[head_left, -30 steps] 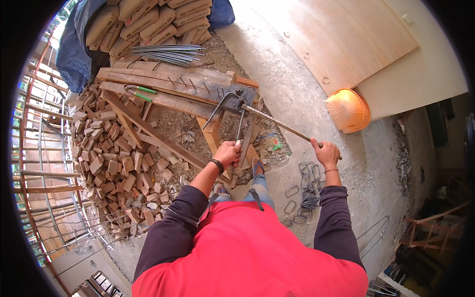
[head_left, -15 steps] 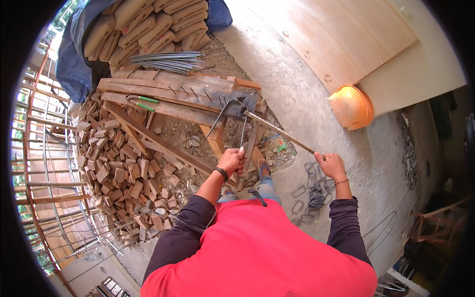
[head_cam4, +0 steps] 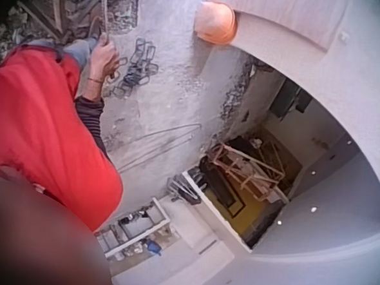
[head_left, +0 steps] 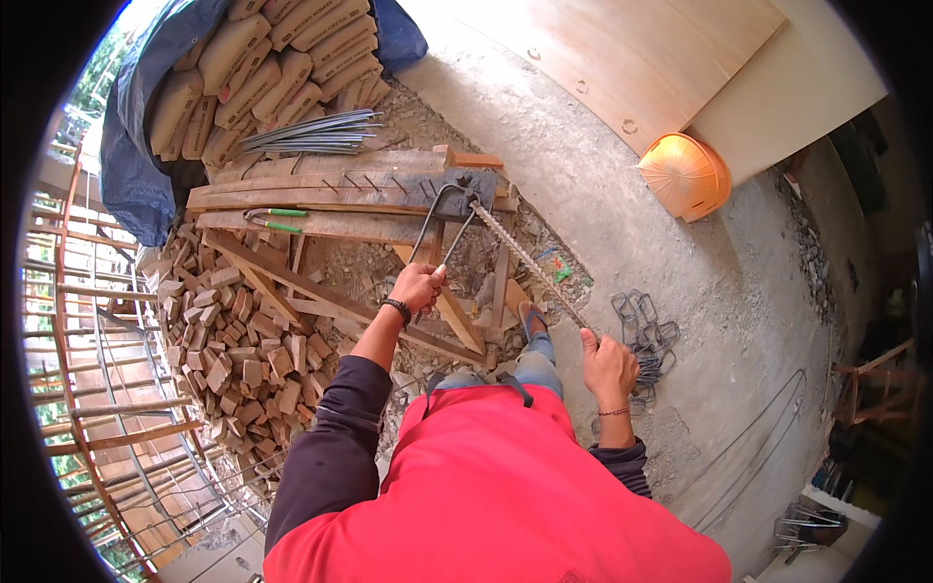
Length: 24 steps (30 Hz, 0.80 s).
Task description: The person repeatedly bends metal rods into U-shaped forms using a long metal bar as a lever against a fixed metal jig. The person picks up straight rods, positions them in the jig, applies leverage to bend them, and places the finished pieces on the floor.
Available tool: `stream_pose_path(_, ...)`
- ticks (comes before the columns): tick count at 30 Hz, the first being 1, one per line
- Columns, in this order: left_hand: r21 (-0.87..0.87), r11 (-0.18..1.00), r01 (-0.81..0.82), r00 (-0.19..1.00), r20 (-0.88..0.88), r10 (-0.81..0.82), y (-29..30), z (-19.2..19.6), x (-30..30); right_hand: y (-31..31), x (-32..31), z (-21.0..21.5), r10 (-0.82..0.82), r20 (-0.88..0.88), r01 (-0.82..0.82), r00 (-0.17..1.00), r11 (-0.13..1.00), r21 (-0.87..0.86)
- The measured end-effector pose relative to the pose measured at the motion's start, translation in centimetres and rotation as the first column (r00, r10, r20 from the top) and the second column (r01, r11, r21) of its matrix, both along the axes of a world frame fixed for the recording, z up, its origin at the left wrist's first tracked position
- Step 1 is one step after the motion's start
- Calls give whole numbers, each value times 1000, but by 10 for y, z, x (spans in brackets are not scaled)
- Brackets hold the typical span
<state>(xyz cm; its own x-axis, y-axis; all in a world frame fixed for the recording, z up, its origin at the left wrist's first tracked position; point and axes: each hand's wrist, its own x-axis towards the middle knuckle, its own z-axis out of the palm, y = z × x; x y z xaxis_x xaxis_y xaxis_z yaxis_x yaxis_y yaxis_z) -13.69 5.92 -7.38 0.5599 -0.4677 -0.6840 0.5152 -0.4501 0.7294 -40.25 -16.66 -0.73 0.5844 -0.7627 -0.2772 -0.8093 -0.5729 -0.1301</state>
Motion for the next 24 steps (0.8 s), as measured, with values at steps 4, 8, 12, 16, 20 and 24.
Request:
stream_pose_path(4, -34, 999, -33, 999, 25, 34, -3, -8, -10, -23, 0, 0, 79, 9, -79, 997, 995, 61)
stream_pose_path(8, 20, 1000, -17, 983, 185, 13, -10, -13, -20, -57, -3, -6, 241, 53, -246, 969, 951, 188)
stream_pose_path(12, 133, 989, -67, 880, 475, -5, -8, -5, -30, -83, 0, -19, 410, 66, -413, 910, 872, 262)
stream_pose_path(16, -53, 936, -349, 266, 952, 153, -1, 9, -22, -85, -4, -36, 363, 159, -394, 918, 875, 281)
stream_pose_path(20, 122, 920, -372, 336, 942, 11, -8, 2, 24, -85, -5, -46, 312, 223, -363, 924, 898, 248)
stream_pose_path(24, 329, 934, -137, 678, 719, -154, -19, -25, 54, -91, -5, -43, 299, 229, -345, 926, 918, 196)
